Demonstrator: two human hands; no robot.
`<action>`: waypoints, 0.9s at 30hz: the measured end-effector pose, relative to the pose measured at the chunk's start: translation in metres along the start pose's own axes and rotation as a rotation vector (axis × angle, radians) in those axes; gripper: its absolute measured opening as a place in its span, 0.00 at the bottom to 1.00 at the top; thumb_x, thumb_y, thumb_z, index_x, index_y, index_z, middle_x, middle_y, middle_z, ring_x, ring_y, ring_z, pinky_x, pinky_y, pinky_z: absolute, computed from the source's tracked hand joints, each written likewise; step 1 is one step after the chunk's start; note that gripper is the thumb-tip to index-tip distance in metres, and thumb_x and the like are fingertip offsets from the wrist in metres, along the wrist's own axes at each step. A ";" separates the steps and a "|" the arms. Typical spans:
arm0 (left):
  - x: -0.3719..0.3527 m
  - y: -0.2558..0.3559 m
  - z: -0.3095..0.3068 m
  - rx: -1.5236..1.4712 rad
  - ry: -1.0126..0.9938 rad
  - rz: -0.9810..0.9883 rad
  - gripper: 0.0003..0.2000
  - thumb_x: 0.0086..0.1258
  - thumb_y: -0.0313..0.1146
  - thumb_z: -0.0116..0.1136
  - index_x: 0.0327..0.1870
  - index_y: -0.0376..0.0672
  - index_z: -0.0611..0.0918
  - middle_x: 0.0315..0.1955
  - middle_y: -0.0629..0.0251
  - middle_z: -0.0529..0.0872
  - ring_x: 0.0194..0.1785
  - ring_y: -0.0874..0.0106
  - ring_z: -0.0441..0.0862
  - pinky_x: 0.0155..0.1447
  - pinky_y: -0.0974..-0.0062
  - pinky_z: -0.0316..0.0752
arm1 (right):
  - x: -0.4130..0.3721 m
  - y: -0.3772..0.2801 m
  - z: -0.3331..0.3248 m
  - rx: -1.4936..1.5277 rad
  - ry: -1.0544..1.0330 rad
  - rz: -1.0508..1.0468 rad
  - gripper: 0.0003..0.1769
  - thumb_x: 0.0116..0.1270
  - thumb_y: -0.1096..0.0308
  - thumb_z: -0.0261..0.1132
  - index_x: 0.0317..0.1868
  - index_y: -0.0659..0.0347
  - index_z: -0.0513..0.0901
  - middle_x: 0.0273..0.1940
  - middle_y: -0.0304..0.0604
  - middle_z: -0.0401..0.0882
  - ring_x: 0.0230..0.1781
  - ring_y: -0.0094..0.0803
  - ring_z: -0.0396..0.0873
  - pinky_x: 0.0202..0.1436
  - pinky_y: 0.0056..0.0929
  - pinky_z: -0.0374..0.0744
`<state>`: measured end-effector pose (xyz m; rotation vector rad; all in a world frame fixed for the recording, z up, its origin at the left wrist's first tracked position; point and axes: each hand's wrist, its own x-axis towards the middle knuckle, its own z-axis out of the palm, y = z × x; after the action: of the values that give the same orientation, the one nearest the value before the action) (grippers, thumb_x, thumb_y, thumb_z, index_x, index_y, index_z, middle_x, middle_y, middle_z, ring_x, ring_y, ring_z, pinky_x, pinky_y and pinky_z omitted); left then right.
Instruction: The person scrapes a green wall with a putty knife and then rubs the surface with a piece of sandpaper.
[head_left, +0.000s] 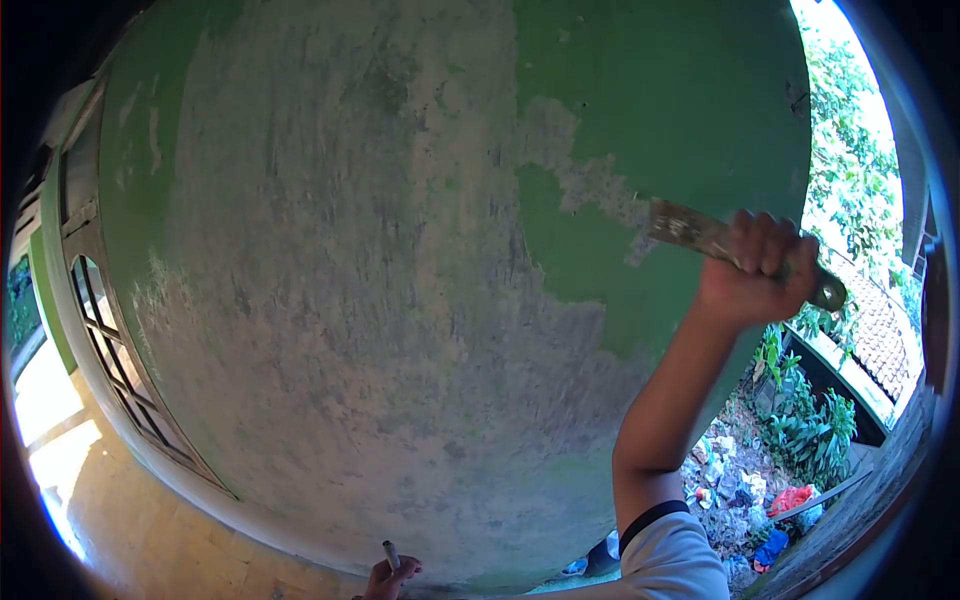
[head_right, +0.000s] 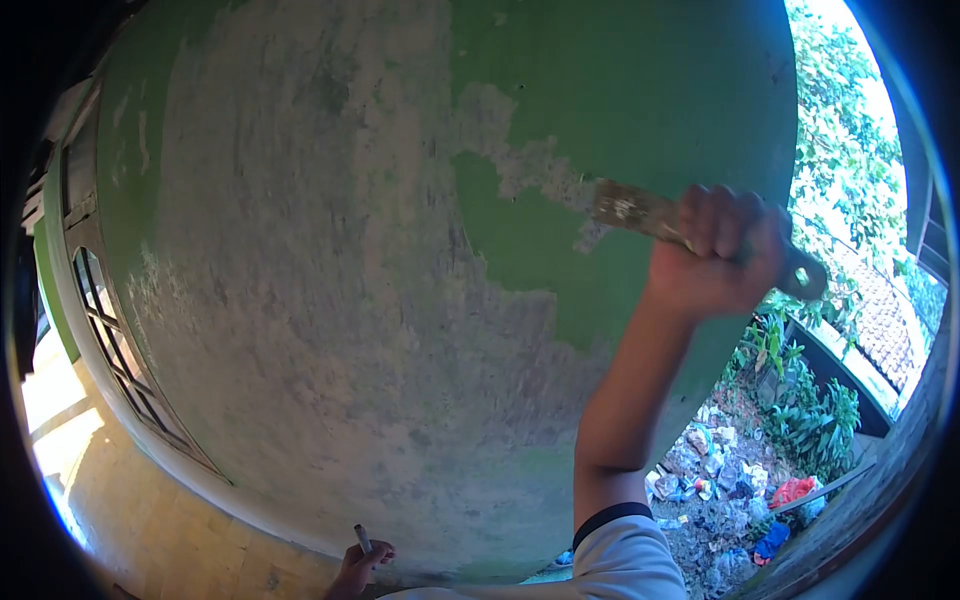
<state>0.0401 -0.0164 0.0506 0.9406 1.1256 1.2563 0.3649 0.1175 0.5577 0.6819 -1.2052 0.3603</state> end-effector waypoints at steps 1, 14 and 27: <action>0.001 0.003 0.001 -0.003 0.000 0.006 0.16 0.62 0.45 0.57 0.41 0.41 0.80 0.29 0.68 0.80 0.30 0.76 0.72 0.35 0.76 0.67 | 0.002 -0.010 -0.001 0.074 -0.040 -0.060 0.09 0.65 0.69 0.47 0.25 0.53 0.66 0.14 0.32 0.56 0.12 0.21 0.55 0.18 0.23 0.60; -0.005 0.031 0.016 0.037 -0.049 0.022 0.14 0.66 0.39 0.53 0.40 0.34 0.79 0.33 0.60 0.82 0.39 0.73 0.79 0.46 0.74 0.71 | 0.001 0.013 -0.007 0.027 -0.007 -0.035 0.13 0.67 0.65 0.45 0.22 0.52 0.65 0.13 0.32 0.58 0.11 0.21 0.57 0.20 0.23 0.62; -0.009 0.040 0.018 0.035 -0.023 0.021 0.13 0.66 0.37 0.53 0.38 0.35 0.79 0.32 0.62 0.82 0.37 0.75 0.77 0.44 0.76 0.69 | -0.004 0.025 0.004 -0.006 0.011 0.094 0.15 0.68 0.64 0.44 0.21 0.51 0.63 0.14 0.31 0.58 0.12 0.20 0.57 0.20 0.23 0.61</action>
<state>0.0486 -0.0197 0.0940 0.9929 1.1255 1.2434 0.3451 0.1341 0.5618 0.6189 -1.2302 0.4386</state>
